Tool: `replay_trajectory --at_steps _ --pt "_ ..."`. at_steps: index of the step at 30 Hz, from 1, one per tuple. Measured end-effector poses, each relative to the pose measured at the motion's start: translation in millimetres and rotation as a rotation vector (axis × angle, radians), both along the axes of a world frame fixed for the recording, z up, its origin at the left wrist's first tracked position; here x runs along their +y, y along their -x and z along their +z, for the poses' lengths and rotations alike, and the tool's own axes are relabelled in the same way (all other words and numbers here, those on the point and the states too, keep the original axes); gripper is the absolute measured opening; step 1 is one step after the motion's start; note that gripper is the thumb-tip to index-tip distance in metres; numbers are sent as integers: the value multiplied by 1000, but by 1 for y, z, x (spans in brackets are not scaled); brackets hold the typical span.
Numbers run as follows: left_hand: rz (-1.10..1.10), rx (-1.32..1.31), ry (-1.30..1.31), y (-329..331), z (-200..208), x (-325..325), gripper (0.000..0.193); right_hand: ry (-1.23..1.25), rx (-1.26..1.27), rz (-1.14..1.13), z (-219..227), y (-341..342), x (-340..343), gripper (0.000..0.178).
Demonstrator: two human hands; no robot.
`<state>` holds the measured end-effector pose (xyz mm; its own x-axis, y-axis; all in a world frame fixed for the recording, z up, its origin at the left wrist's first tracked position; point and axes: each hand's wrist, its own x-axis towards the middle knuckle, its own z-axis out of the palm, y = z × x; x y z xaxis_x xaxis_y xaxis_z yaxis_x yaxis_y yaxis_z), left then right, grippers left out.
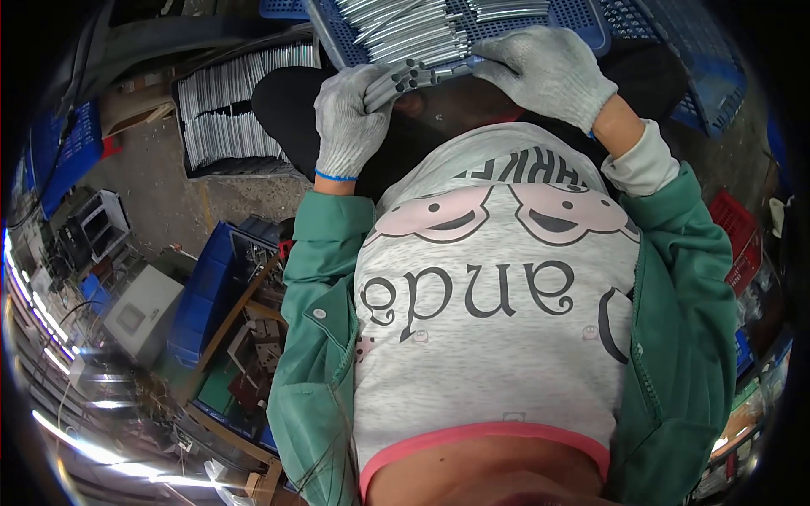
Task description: Assembling and sorting small metal components at a manual workstation.
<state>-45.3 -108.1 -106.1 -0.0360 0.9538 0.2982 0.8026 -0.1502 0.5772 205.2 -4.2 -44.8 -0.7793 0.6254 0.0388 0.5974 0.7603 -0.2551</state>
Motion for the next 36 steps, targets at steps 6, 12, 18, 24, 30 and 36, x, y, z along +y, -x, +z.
replay_trajectory --at_steps 6,12,18,24,30,36 --pt "-30 42 -27 -11 10 0 29 223 -71 -22 20 1 3 25" --pt "-103 71 -52 -10 11 8 31 96 -50 -83 6 0 9 23" --pt "-95 31 -33 -12 6 6 33 300 -108 -22 6 -5 10 22" --pt "-108 50 -52 -13 9 11 30 328 5 -91 4 -5 12 23" --pt "-77 32 -99 -15 3 11 28 448 39 -66 6 -7 13 24" --pt "-61 89 -27 -13 2 20 32 346 179 -178 -16 -13 18 28"
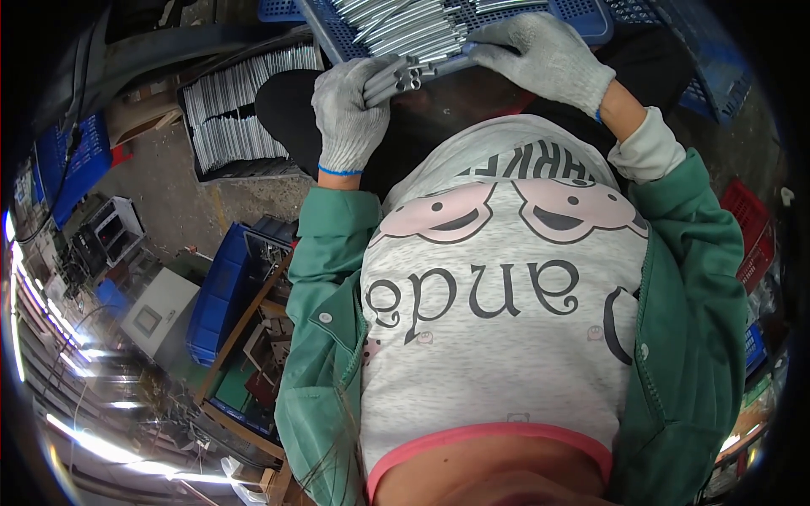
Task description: Assembling and sorting small metal components at a manual workstation.
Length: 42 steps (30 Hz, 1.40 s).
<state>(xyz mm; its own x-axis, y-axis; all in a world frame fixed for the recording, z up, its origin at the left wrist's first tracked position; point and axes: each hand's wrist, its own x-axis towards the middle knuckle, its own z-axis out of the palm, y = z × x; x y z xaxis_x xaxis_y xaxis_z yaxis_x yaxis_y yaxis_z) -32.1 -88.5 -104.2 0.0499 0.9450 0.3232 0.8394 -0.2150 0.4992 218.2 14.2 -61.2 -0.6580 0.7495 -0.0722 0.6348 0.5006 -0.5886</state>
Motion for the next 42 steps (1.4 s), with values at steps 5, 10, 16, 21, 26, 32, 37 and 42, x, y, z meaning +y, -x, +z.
replay_trajectory --at_steps 5,10,16,21,26,32,37,42 --pt "151 215 180 -2 -27 20 28 -76 -245 -107 6 -1 5 31" --pt "80 372 227 2 -67 30 31 -215 -235 -105 -13 -10 2 33" --pt "86 161 310 0 -51 32 33 -261 -181 -69 -12 -16 0 32" --pt "108 -80 378 1 -44 24 30 -75 -310 -25 12 -7 -1 30" --pt "4 -310 267 0 -39 20 28 -154 -235 34 8 -7 -6 29" --pt "-30 -351 269 -3 -34 15 29 -204 -223 66 5 -4 -8 28" --pt "-68 -300 233 -4 -34 14 28 -203 -265 77 4 -2 -8 27" --pt "-60 -263 175 -6 -32 13 28 -203 -293 78 6 -2 -9 27"
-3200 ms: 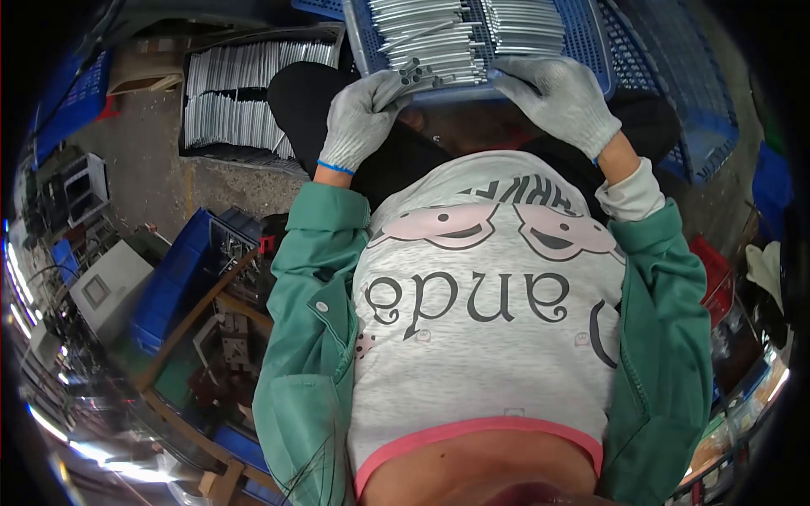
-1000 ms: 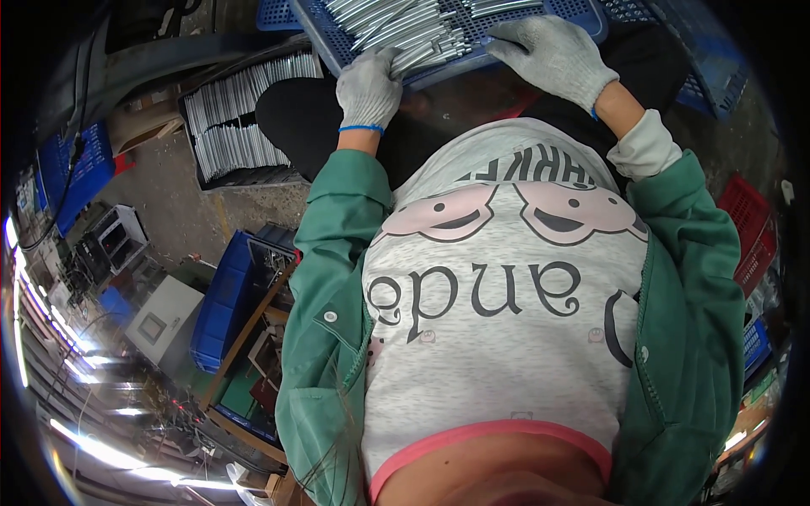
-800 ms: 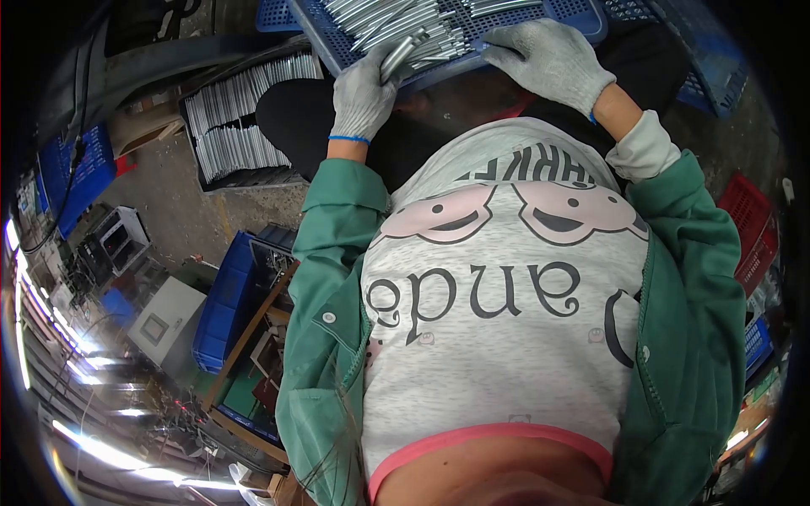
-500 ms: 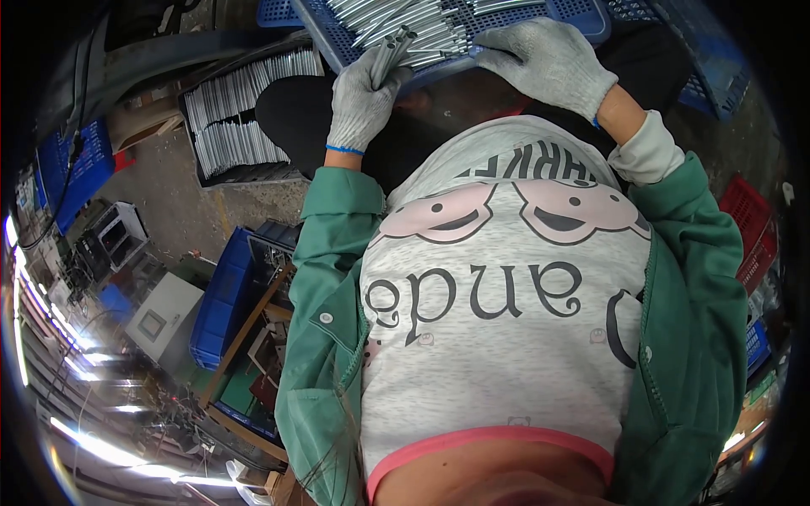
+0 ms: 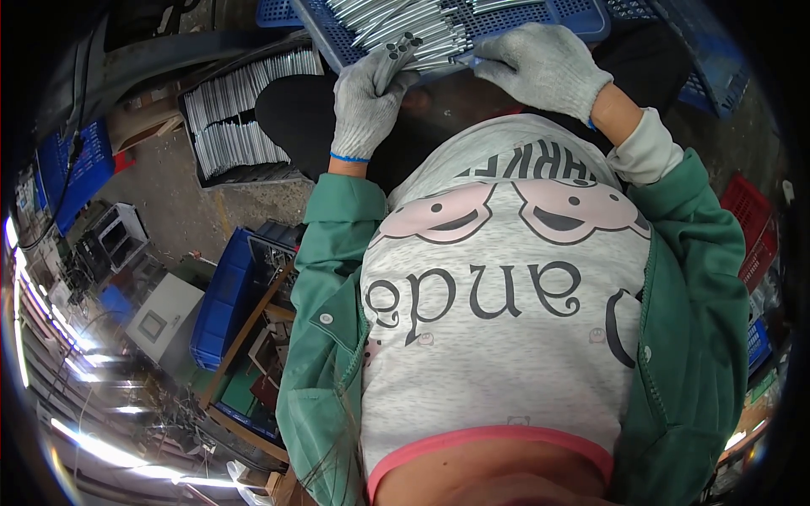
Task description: Assembling and sorting small metal components at a manual workstation.
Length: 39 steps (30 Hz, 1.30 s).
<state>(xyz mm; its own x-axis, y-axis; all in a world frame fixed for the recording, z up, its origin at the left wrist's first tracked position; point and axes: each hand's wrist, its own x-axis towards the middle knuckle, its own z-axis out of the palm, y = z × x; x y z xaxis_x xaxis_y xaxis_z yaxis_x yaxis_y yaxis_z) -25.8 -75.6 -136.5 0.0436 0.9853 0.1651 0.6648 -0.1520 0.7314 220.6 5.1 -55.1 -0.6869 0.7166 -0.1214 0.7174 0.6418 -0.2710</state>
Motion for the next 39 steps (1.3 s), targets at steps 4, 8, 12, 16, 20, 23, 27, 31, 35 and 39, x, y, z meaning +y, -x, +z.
replay_trajectory --at_steps 4,8,12,16,20,23,27,31,35,39 --pt "53 148 -32 2 -4 -3 28 132 6 -3 13 3 -1 27" --pt "1 238 -98 -1 2 -2 26 71 74 -25 5 1 7 25" --pt "28 254 -69 -1 0 -5 27 143 -19 29 4 2 5 26" --pt "31 278 -84 -1 2 -4 27 253 103 56 -19 -2 20 27" --pt "21 278 -101 -3 2 -3 26 281 199 41 -24 -4 21 28" --pt "10 230 -86 -5 3 -4 26 103 29 -29 -3 -3 6 26" --pt "30 251 -84 -5 2 -2 24 289 127 -9 9 -5 13 28" --pt "55 253 -46 -1 -7 1 25 310 183 -55 1 -7 15 29" --pt "81 281 19 -3 -17 13 28 254 206 -128 -21 -15 18 31" --pt "134 406 109 -5 -22 24 28 219 224 -153 -31 -20 20 32"
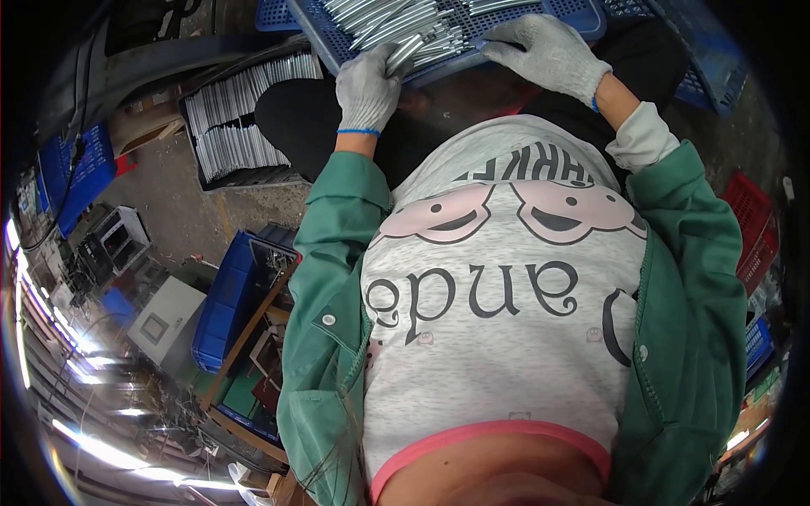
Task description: Assembling and sorting small metal components at a manual workstation.
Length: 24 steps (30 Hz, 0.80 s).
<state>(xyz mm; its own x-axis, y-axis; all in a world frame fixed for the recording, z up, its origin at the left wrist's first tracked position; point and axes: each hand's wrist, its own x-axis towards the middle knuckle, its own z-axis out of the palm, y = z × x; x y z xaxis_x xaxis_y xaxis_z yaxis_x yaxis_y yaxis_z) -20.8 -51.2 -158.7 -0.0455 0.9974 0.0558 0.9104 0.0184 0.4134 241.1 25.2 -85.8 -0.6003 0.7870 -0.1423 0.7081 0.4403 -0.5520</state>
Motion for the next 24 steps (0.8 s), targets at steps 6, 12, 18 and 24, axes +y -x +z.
replay_trajectory --at_steps 6,12,18,24 --pt "-62 31 76 4 -8 4 29 -10 -91 16 13 3 -2 30" --pt "-22 -368 81 5 5 0 25 -55 -148 13 18 5 -4 29" --pt "-61 -568 23 5 13 -7 20 -160 -184 99 27 13 -10 30" --pt "-90 -559 -26 3 11 -10 20 -224 -143 137 19 12 -10 31"
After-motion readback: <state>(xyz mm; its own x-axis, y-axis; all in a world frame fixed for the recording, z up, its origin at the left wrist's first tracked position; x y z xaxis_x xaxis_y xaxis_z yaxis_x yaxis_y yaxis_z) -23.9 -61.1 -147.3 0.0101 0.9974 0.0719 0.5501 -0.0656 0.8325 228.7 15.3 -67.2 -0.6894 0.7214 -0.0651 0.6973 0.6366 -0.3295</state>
